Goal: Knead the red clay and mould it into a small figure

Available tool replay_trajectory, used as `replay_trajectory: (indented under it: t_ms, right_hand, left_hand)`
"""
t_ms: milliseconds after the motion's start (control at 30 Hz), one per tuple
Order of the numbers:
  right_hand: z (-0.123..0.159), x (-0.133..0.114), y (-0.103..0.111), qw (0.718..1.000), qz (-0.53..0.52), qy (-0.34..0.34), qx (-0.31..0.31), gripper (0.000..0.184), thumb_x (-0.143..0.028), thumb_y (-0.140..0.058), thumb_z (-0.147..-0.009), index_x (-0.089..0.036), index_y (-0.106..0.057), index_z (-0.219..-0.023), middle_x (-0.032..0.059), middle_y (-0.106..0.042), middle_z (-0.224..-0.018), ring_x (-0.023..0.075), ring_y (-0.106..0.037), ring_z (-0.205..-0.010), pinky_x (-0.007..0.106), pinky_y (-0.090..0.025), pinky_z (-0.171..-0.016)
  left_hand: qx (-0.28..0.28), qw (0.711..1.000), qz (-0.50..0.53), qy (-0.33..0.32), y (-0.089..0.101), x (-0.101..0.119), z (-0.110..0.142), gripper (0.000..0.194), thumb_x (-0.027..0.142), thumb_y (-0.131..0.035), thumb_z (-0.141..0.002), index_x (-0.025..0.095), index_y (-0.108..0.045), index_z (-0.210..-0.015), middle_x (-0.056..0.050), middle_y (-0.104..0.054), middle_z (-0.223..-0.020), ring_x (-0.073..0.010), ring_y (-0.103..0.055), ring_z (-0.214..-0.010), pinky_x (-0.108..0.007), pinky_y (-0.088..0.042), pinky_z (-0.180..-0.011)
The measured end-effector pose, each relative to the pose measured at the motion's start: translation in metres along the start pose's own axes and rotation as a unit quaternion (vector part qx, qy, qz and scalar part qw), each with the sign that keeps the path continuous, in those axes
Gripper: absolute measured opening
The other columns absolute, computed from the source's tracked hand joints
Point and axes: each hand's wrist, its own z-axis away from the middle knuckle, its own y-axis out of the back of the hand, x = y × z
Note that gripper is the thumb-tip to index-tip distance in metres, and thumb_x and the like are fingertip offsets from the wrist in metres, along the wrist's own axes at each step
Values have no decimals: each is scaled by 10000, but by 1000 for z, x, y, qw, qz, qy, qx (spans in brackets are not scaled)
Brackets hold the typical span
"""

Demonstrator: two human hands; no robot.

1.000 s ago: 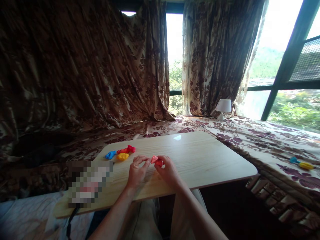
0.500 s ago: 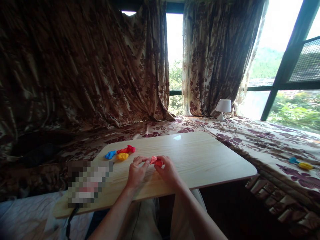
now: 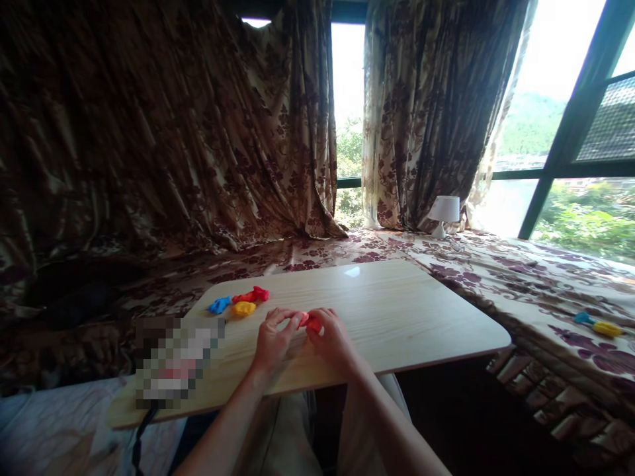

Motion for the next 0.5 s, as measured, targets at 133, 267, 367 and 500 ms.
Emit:
replay_trajectory:
  t_ms: [133,267,367,500]
  right_hand:
    - [0,-1,1,1000,3,5,-3,271,-53,-543,-731,-224,-624,-926,29,-648,-900,188,-539,-865,327,-442,-804]
    - [0,-3,1,1000,1,9,-8,296,-42,-541,-722,-231,-633,-931,27,-647,-915,189,-538,-873,331,-441,-812]
    - [0,-4,1,1000,-1,9,-10,297,-42,-537,-727,-232,-634,-935,27,-648,-924,188,-539,-877,335,-440,-821]
    - [0,-4,1,1000,0,9,-12,299,-33,-535,-726,-230,-630,-929,25,-650,-921,190,-536,-878,332,-441,-814]
  left_hand:
    - [3,1000,-8,-10,0,1,0,132,259,-585,-750,207,-694,-699,-25,-659,-744,-190,-561,-838,-334,-425,-823]
    - [21,1000,-9,-13,0,0,-1,135,242,-579,-743,206,-677,-659,-22,-649,-720,-187,-562,-813,-333,-428,-812]
    - [35,999,-4,-2,0,-2,-1,137,260,-582,-740,199,-673,-659,-26,-648,-726,-190,-568,-815,-336,-430,-819]
    - [34,999,10,23,1,-4,-2,153,283,-575,-751,188,-689,-714,-45,-666,-780,-204,-581,-856,-356,-424,-851]
